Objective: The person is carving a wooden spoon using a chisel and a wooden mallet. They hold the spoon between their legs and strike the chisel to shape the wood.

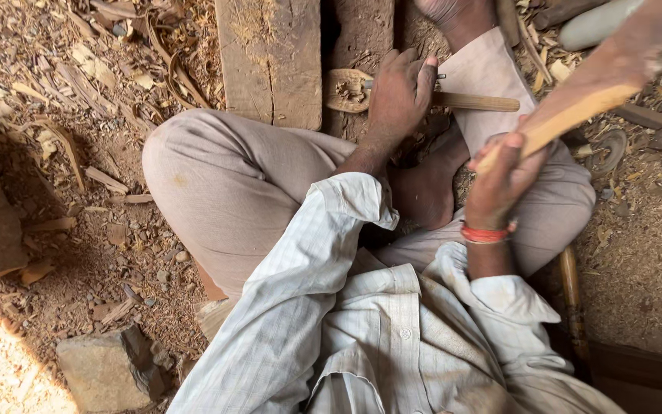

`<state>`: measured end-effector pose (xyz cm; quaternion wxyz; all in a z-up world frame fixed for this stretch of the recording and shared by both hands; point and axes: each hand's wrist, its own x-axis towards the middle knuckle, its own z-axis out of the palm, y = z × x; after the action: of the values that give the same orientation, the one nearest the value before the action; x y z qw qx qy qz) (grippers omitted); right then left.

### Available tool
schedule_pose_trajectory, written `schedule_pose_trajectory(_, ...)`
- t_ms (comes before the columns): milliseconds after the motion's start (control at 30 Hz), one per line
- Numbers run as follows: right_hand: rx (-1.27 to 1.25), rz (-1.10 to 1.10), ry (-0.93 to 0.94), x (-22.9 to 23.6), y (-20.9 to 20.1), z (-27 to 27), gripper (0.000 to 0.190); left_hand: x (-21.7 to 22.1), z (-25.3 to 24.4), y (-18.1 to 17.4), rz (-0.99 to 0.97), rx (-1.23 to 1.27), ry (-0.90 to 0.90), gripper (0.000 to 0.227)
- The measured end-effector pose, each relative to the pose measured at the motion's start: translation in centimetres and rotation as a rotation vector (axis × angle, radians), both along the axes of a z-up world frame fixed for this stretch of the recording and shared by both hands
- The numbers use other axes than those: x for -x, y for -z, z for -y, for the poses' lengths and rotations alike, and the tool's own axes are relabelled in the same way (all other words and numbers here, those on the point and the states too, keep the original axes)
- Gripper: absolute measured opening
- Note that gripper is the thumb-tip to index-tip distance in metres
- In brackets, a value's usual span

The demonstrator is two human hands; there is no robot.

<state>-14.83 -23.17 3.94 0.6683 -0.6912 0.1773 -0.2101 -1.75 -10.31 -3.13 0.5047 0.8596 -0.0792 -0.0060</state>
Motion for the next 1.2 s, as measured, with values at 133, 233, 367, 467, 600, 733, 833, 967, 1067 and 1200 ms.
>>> schedule_pose_trajectory(133,0.076,-0.217,-0.218,0.4,0.9,-2.4,0.036,-0.5,-0.5,0.2,0.172,0.027,-0.079,0.046)
schedule_pose_trajectory(233,-0.022,-0.239,-0.271,0.7,0.9,-2.4,0.032,-0.8,-0.7,0.5,0.119,0.029,-0.04,0.047)
schedule_pose_trajectory(367,-0.096,-0.063,-0.1,0.4,0.9,-2.4,0.034,-0.8,-0.9,0.5,0.033,-0.037,0.001,0.048)
schedule_pose_trajectory(467,-0.026,-0.13,-0.161,0.0,1.2,-2.7,0.036,-1.1,-0.6,0.1,0.234,-0.028,-0.072,0.05)
schedule_pose_trajectory(600,-0.022,-0.358,-0.342,0.3,1.3,-2.9,0.034,-1.4,-0.7,-0.1,0.03,-0.074,-0.01,0.051)
schedule_pose_trajectory(733,-0.184,-0.107,-0.131,0.4,1.1,-3.1,0.034,-1.3,-0.6,0.0,0.051,-0.133,0.008,0.049)
schedule_pose_trajectory(833,-0.158,-0.065,-0.008,0.8,1.3,-2.8,0.038,-1.1,-0.2,0.8,0.053,-0.151,0.009,0.049)
schedule_pose_trajectory(967,-0.114,-0.327,-0.24,0.4,1.6,-2.0,0.039,-1.8,0.2,1.3,0.193,-0.171,-0.059,0.046)
schedule_pose_trajectory(1067,-0.206,-0.312,-0.238,0.8,1.7,-2.2,0.038,-1.4,-0.7,1.1,0.115,-0.172,-0.014,0.048)
schedule_pose_trajectory(1200,-0.323,-0.12,0.048,1.3,2.0,-3.0,0.04,-1.4,-0.9,0.2,0.016,-0.183,0.007,0.051)
